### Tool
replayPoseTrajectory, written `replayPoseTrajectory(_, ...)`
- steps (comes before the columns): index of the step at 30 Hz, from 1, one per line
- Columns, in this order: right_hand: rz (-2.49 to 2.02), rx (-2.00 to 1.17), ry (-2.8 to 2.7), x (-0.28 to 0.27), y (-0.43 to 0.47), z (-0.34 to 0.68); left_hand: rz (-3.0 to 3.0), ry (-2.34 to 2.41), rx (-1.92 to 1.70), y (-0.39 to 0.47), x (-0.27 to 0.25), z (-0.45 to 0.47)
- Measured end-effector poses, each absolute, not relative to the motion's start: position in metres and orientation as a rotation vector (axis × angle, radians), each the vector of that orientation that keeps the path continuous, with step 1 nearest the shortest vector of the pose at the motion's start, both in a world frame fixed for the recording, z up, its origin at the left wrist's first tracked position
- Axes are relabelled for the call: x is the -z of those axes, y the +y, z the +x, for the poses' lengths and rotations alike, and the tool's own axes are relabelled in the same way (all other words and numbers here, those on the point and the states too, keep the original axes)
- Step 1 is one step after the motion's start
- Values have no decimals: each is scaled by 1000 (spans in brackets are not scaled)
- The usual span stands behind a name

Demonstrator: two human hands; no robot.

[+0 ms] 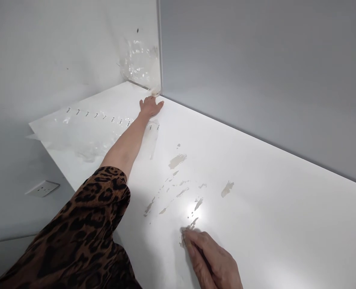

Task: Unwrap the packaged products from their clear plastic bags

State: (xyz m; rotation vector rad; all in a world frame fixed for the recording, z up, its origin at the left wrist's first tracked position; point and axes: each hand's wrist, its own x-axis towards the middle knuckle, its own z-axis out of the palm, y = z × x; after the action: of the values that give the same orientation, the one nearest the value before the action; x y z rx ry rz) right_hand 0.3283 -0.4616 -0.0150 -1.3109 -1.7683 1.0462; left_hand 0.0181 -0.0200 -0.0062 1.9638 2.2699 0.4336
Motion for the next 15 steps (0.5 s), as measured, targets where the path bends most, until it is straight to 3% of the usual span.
replayPoseTrajectory(10,-1234,-1091,-1770,12,-454,322,2088,2195,-414,-121,0,49)
replayPoseTrajectory(15,-1216,-1040,-1766,14,-448,319,2298,1919,-349,-191,-6,102)
